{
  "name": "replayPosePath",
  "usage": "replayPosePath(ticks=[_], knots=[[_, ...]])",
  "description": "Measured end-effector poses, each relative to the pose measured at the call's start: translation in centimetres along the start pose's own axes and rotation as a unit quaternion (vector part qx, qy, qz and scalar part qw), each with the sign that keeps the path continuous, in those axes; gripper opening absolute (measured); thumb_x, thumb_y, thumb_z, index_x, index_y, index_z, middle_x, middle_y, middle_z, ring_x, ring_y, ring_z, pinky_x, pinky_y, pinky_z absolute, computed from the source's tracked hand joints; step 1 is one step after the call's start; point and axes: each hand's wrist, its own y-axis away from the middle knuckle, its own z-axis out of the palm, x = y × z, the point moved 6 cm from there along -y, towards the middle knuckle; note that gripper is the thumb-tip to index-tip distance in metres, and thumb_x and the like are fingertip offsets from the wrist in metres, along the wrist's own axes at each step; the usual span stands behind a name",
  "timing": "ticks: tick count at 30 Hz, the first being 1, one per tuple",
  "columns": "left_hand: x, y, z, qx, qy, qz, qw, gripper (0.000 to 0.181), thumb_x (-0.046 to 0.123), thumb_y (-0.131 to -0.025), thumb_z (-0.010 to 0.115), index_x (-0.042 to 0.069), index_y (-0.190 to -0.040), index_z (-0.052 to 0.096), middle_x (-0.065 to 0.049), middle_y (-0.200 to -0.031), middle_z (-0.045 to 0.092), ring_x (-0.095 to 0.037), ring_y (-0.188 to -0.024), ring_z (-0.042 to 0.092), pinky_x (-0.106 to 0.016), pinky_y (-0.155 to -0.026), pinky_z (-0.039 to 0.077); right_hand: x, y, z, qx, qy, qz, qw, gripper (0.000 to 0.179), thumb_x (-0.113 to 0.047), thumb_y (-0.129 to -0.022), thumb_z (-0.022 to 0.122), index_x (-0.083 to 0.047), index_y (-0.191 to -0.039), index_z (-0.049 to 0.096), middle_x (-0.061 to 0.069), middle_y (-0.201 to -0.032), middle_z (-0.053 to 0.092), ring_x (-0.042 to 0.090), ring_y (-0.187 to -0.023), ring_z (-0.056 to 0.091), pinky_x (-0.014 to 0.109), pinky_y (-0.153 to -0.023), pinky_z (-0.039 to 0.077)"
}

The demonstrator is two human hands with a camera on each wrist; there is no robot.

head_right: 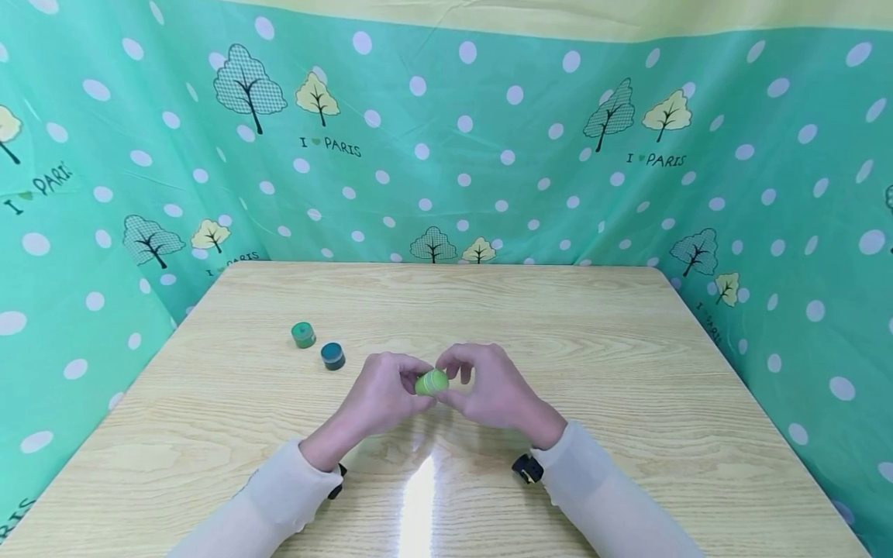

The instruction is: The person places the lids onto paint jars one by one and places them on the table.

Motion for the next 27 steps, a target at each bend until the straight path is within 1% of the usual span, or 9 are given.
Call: replayPosePath(ticks=[1,5,8,12,16,19,24,27], knots=[[0.01,0.0,-0.01,0.001,0.0,0.001,1.0,0.02,0.004,-0.078,0.087,0.006,-0.097,0.08,0.0,-0.083,0.074,-0.007,-0.067,0.063,-0.02,-0.061,0.055,0.05,-0.01,0.03,-0.001,0.002,0.008,1.0,0.025,-0.013,-0.08,0.089,-0.016,-0.1,0.073,-0.01,-0.09,0.069,0.023,-0.08,0.062,0.043,-0.071,0.053],[0.04,0.0,-0.04,0.002,0.001,0.001,1.0,0.018,0.004,-0.079,0.086,0.006,-0.096,0.08,0.0,-0.082,0.074,-0.009,-0.067,0.064,-0.021,-0.06,0.055,0.24,-0.03,0.05,0.0,0.013,0.036,0.9992,0.019,-0.024,-0.083,0.087,-0.02,-0.093,0.072,-0.011,-0.083,0.066,0.017,-0.076,0.059,0.035,-0.067,0.051],[0.04,0.01,-0.04,-0.001,0.0,-0.003,1.0,0.018,0.004,-0.079,0.085,0.006,-0.096,0.08,0.001,-0.08,0.073,-0.008,-0.066,0.062,-0.021,-0.059,0.054,0.28,0.01,0.0,0.006,0.022,0.046,0.9987,0.018,-0.031,-0.085,0.086,-0.022,-0.088,0.07,-0.012,-0.079,0.064,0.012,-0.073,0.057,0.028,-0.064,0.05],[0.04,0.01,-0.03,-0.003,-0.004,-0.008,1.0,0.02,0.004,-0.079,0.084,0.006,-0.099,0.08,0.002,-0.078,0.071,-0.007,-0.064,0.059,-0.022,-0.058,0.052,0.43,0.12,0.0,0.013,0.025,0.053,0.9982,0.022,-0.038,-0.088,0.083,-0.023,-0.081,0.068,-0.012,-0.074,0.062,0.011,-0.068,0.056,0.027,-0.06,0.049],[0.03,0.01,-0.04,-0.003,-0.006,-0.013,0.9999,0.024,0.004,-0.079,0.085,0.004,-0.102,0.08,0.003,-0.078,0.071,-0.007,-0.065,0.058,-0.022,-0.059,0.052,0.62,0.16,0.12,0.015,0.021,0.059,0.9979,0.029,-0.042,-0.09,0.079,-0.022,-0.076,0.065,-0.01,-0.068,0.059,0.01,-0.061,0.053,0.026,-0.055,0.047],[0.07,0.03,-0.04,-0.003,-0.006,-0.013,0.9999,0.025,0.003,-0.078,0.086,0.003,-0.102,0.079,0.002,-0.079,0.071,-0.007,-0.065,0.058,-0.022,-0.059,0.053,0.76,0.1,0.26,0.014,0.021,0.063,0.9977,0.033,-0.044,-0.092,0.077,-0.021,-0.072,0.063,-0.01,-0.063,0.056,0.008,-0.056,0.049,0.025,-0.051,0.043],[0.13,0.03,-0.05,-0.004,-0.009,-0.011,0.9999,0.025,0.004,-0.078,0.086,0.004,-0.101,0.079,0.003,-0.078,0.07,-0.006,-0.064,0.058,-0.022,-0.058,0.052,0.88,0.08,0.3,0.013,0.028,0.072,0.9969,0.039,-0.049,-0.093,0.074,-0.022,-0.068,0.06,-0.01,-0.059,0.052,0.006,-0.052,0.044,0.023,-0.049,0.037],[0.1,0.03,-0.05,-0.005,-0.008,-0.01,0.9999,0.024,0.004,-0.078,0.087,0.004,-0.1,0.08,0.004,-0.078,0.07,-0.007,-0.064,0.058,-0.022,-0.059,0.052,0.85,0.11,0.13,0.013,0.029,0.078,0.9964,0.037,-0.049,-0.092,0.075,-0.023,-0.071,0.062,-0.009,-0.061,0.053,0.008,-0.054,0.046,0.024,-0.05,0.04]])
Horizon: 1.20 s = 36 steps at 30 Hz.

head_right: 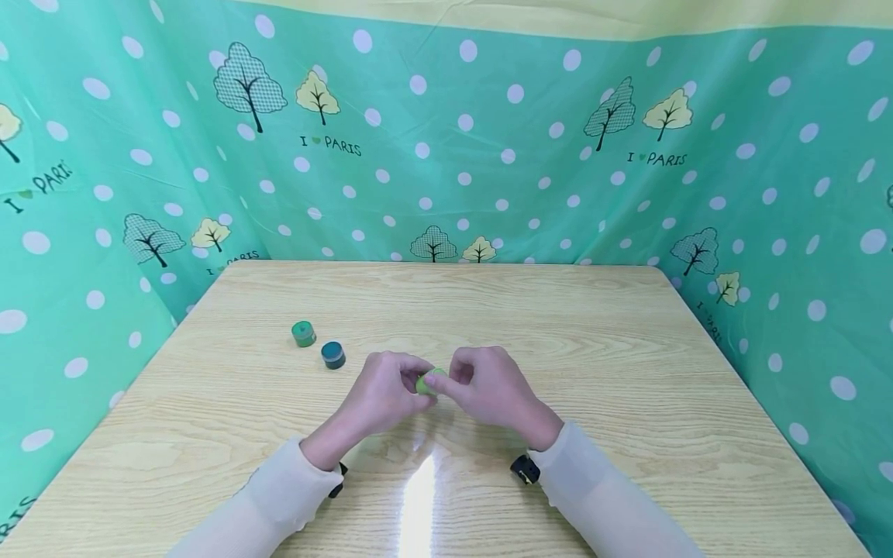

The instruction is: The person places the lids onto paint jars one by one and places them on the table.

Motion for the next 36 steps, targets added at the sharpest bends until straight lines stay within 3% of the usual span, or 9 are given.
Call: replayPosePath(ticks=[5,11,16,23,36], knots=[[-0.04,-0.02,0.01,0.001,0.005,0.008,1.0,0.02,0.002,-0.078,0.086,0.005,-0.097,0.08,0.002,-0.079,0.072,-0.006,-0.066,0.061,-0.022,-0.06,0.054,-0.32,0.04,-0.4,0.003,-0.012,-0.028,0.9995,0.022,-0.032,-0.085,0.086,-0.02,-0.093,0.07,-0.006,-0.08,0.064,0.016,-0.071,0.057,0.031,-0.062,0.05],[-0.24,-0.03,0.03,0.003,0.004,0.012,0.9999,0.021,0.001,-0.077,0.087,0.004,-0.097,0.08,-0.001,-0.082,0.074,-0.005,-0.067,0.062,-0.02,-0.061,0.055,-0.74,-0.04,-0.1,-0.02,-0.037,-0.091,0.995,0.037,-0.011,-0.078,0.089,-0.013,-0.111,0.072,-0.008,-0.099,0.07,0.027,-0.083,0.064,0.043,-0.074,0.054],[-0.28,-0.02,0.08,0.001,0.0,0.013,0.9999,0.021,0.001,-0.076,0.088,0.005,-0.096,0.08,-0.001,-0.083,0.074,-0.006,-0.067,0.061,-0.02,-0.06,0.054,-0.89,-0.03,0.13,-0.018,-0.026,-0.121,0.9921,0.039,-0.006,-0.076,0.09,-0.013,-0.11,0.072,-0.01,-0.099,0.071,0.026,-0.079,0.065,0.043,-0.075,0.052],[-0.17,-0.03,0.06,0.004,0.003,0.01,0.9999,0.022,-0.001,-0.075,0.087,0.004,-0.096,0.08,-0.002,-0.084,0.075,-0.006,-0.067,0.062,-0.02,-0.061,0.055,-0.85,0.04,0.21,-0.015,-0.021,-0.119,0.9926,0.036,-0.004,-0.076,0.089,-0.016,-0.106,0.074,-0.011,-0.097,0.072,0.024,-0.078,0.064,0.042,-0.071,0.053],[-0.05,-0.02,0.04,0.007,0.003,0.001,1.0,0.021,0.0,-0.076,0.086,0.004,-0.096,0.079,-0.002,-0.083,0.074,-0.008,-0.068,0.063,-0.02,-0.061,0.055,-0.66,0.0,0.31,-0.022,0.004,-0.067,0.9975,0.015,-0.026,-0.087,0.084,-0.018,-0.089,0.072,-0.013,-0.078,0.065,0.009,-0.07,0.055,0.027,-0.062,0.048]])
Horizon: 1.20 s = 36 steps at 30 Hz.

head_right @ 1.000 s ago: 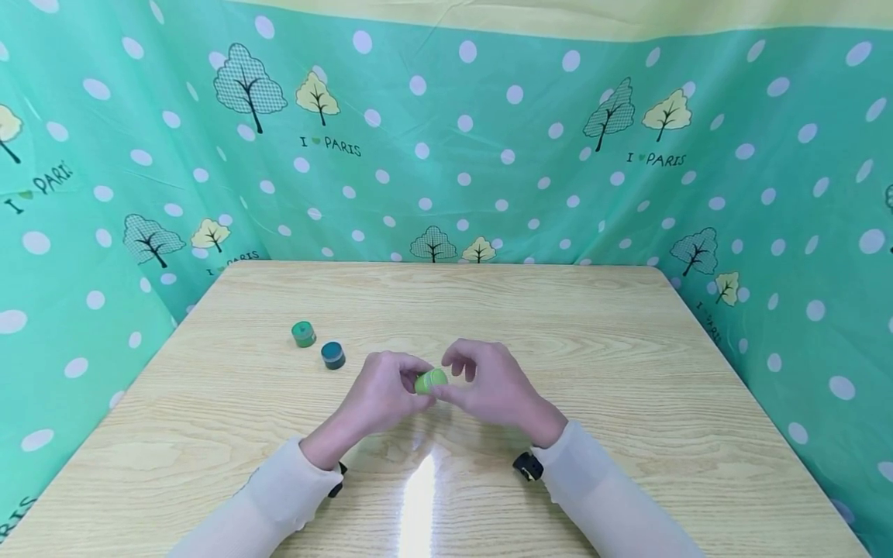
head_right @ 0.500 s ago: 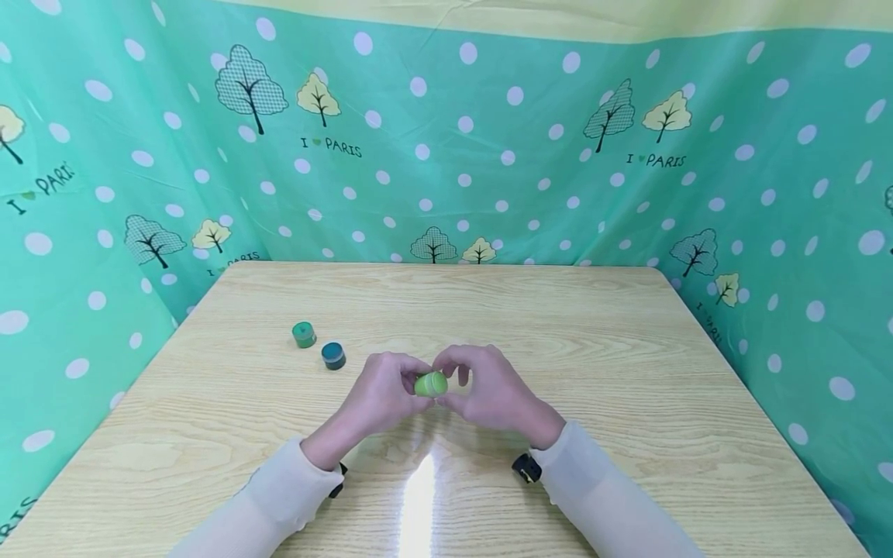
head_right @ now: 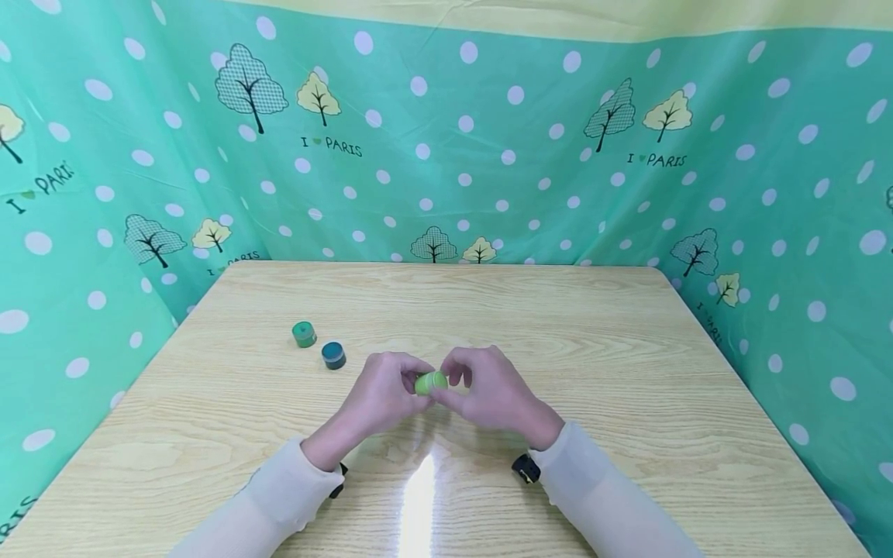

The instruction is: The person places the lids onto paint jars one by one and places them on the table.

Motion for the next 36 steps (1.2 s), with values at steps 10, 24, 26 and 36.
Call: replayPosePath(ticks=[10,24,26,36], knots=[[0.07,-0.01,0.08,0.001,-0.018,0.001,0.9998,0.025,0.0,-0.076,0.087,0.003,-0.099,0.08,0.003,-0.076,0.07,-0.006,-0.064,0.058,-0.021,-0.057,0.052,0.5,0.06,0.41,-0.009,-0.007,0.042,0.999,0.03,-0.041,-0.098,0.07,-0.02,-0.077,0.07,-0.012,-0.064,0.059,0.008,-0.055,0.053,0.025,-0.051,0.046],[0.07,0.06,0.02,0.008,-0.021,0.012,0.9997,0.022,-0.001,-0.075,0.086,0.005,-0.095,0.08,0.0,-0.08,0.072,-0.006,-0.066,0.059,-0.02,-0.059,0.053,0.28,0.12,-0.26,0.014,-0.006,0.024,0.9996,0.018,-0.033,-0.089,0.082,-0.018,-0.096,0.073,-0.007,-0.082,0.067,0.015,-0.07,0.058,0.031,-0.061,0.05],[0.05,0.09,0.01,0.008,-0.018,0.012,0.9997,0.024,-0.001,-0.075,0.087,0.004,-0.097,0.079,-0.002,-0.082,0.073,-0.006,-0.067,0.06,-0.02,-0.06,0.054,0.06,0.1,-0.37,0.012,-0.016,0.001,0.9998,0.025,-0.024,-0.084,0.087,-0.016,-0.104,0.072,-0.004,-0.091,0.069,0.02,-0.077,0.062,0.036,-0.067,0.053],[0.13,0.06,-0.14,0.009,-0.011,0.01,0.9999,0.024,0.001,-0.075,0.088,0.005,-0.096,0.08,-0.002,-0.084,0.075,-0.006,-0.068,0.061,-0.02,-0.062,0.054,-0.23,0.0,-0.18,0.002,-0.003,-0.035,0.9994,0.033,-0.014,-0.078,0.09,-0.015,-0.106,0.073,-0.01,-0.094,0.07,0.023,-0.078,0.064,0.042,-0.072,0.052]])
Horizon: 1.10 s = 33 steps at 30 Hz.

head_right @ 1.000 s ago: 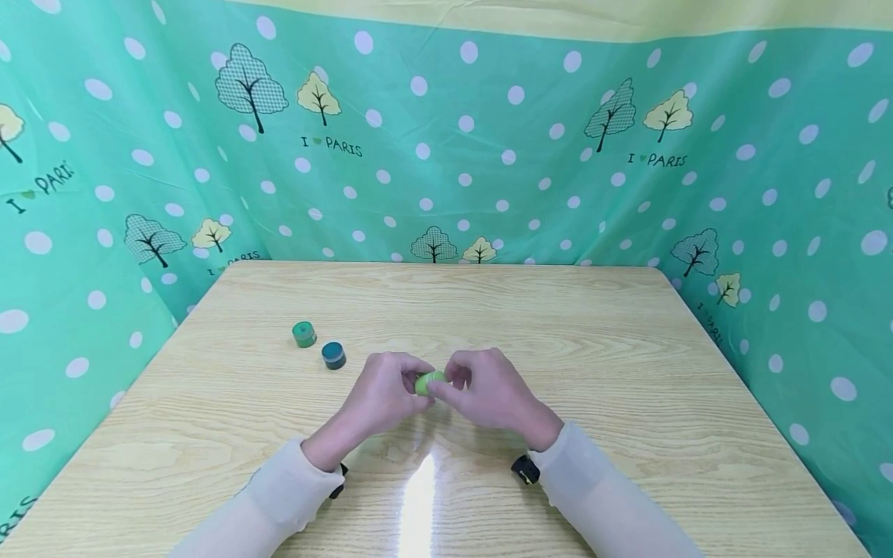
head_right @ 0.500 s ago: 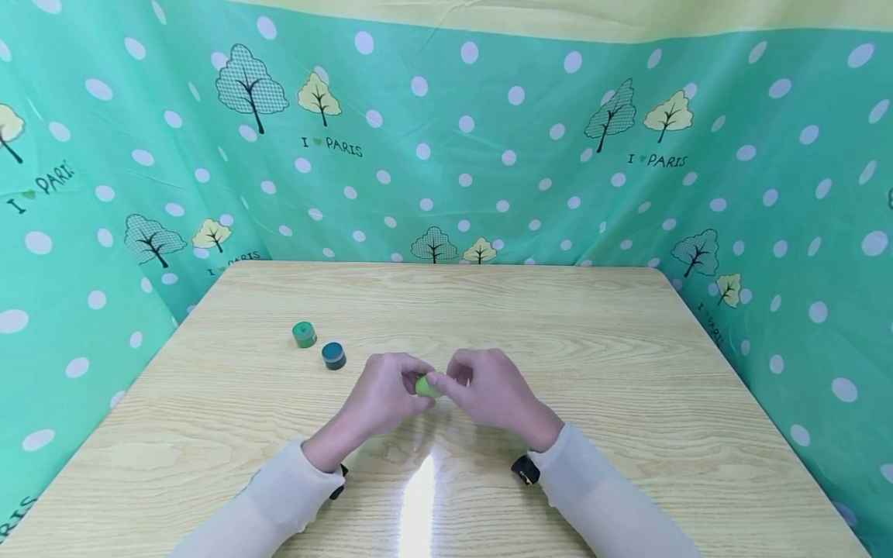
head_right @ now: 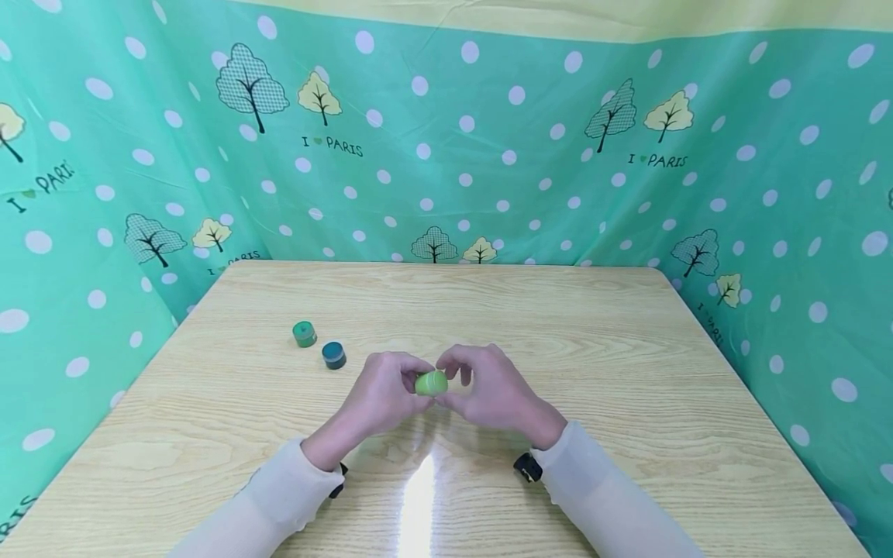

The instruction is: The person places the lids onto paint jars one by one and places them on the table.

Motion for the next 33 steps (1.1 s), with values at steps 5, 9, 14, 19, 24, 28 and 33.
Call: replayPosePath(ticks=[5,9,14,19,24,28,33], knots=[[0.01,-0.02,-0.02,0.004,0.002,0.005,1.0,0.021,0.002,-0.075,0.089,0.006,-0.094,0.08,-0.001,-0.082,0.074,-0.006,-0.067,0.061,-0.02,-0.061,0.054,-0.04,0.03,-0.01,0.003,0.013,0.004,0.9999,0.027,-0.016,-0.079,0.091,-0.016,-0.1,0.073,-0.011,-0.088,0.069,0.019,-0.075,0.062,0.042,-0.074,0.049],[-0.01,-0.01,0.03,0.003,0.003,0.002,1.0,0.021,0.003,-0.075,0.089,0.005,-0.094,0.08,-0.001,-0.083,0.074,-0.005,-0.067,0.061,-0.02,-0.061,0.054,0.02,0.03,0.06,0.0,0.024,0.007,0.9997,0.021,-0.021,-0.082,0.089,-0.018,-0.094,0.073,-0.013,-0.082,0.067,0.011,-0.073,0.058,0.042,-0.076,0.046],[0.0,-0.02,0.08,0.003,-0.002,-0.002,1.0,0.02,0.002,-0.076,0.088,0.005,-0.094,0.08,-0.001,-0.082,0.073,-0.006,-0.067,0.061,-0.02,-0.06,0.054,0.06,0.0,0.12,-0.003,0.032,0.019,0.9993,0.016,-0.028,-0.086,0.085,-0.02,-0.087,0.071,-0.016,-0.076,0.063,0.007,-0.07,0.055,0.034,-0.074,0.044],[0.07,-0.04,0.11,0.001,-0.006,-0.003,1.0,0.02,0.001,-0.076,0.086,0.006,-0.094,0.08,0.002,-0.079,0.071,-0.006,-0.066,0.059,-0.02,-0.058,0.053,0.23,0.0,0.3,-0.009,0.02,0.031,0.9993,0.02,-0.033,-0.092,0.078,-0.021,-0.08,0.068,-0.013,-0.071,0.062,0.008,-0.064,0.056,0.026,-0.062,0.049],[0.08,-0.01,0.18,0.0,-0.011,-0.005,0.9999,0.022,0.001,-0.076,0.087,0.005,-0.096,0.08,0.003,-0.078,0.07,-0.006,-0.066,0.058,-0.02,-0.058,0.052,0.42,0.05,0.55,-0.013,0.008,0.042,0.999,0.029,-0.037,-0.097,0.072,-0.021,-0.074,0.064,-0.011,-0.062,0.056,0.007,-0.053,0.05,0.024,-0.052,0.044],[0.11,-0.01,0.25,0.0,-0.014,-0.002,0.9999,0.022,0.001,-0.076,0.087,0.005,-0.096,0.08,0.003,-0.078,0.07,-0.006,-0.065,0.058,-0.02,-0.058,0.052,0.6,0.07,0.68,-0.009,0.005,0.047,0.9989,0.035,-0.038,-0.098,0.07,-0.022,-0.069,0.061,-0.012,-0.055,0.049,0.002,-0.048,0.041,0.022,-0.048,0.037],[0.13,0.05,0.21,0.004,-0.014,0.006,0.9999,0.022,0.0,-0.075,0.087,0.004,-0.095,0.079,0.001,-0.078,0.071,-0.005,-0.064,0.058,-0.02,-0.057,0.052,0.75,0.13,0.71,-0.014,0.004,0.062,0.998,0.038,-0.042,-0.098,0.069,-0.024,-0.067,0.061,-0.013,-0.053,0.047,0.001,-0.047,0.039,0.021,-0.045,0.034]])
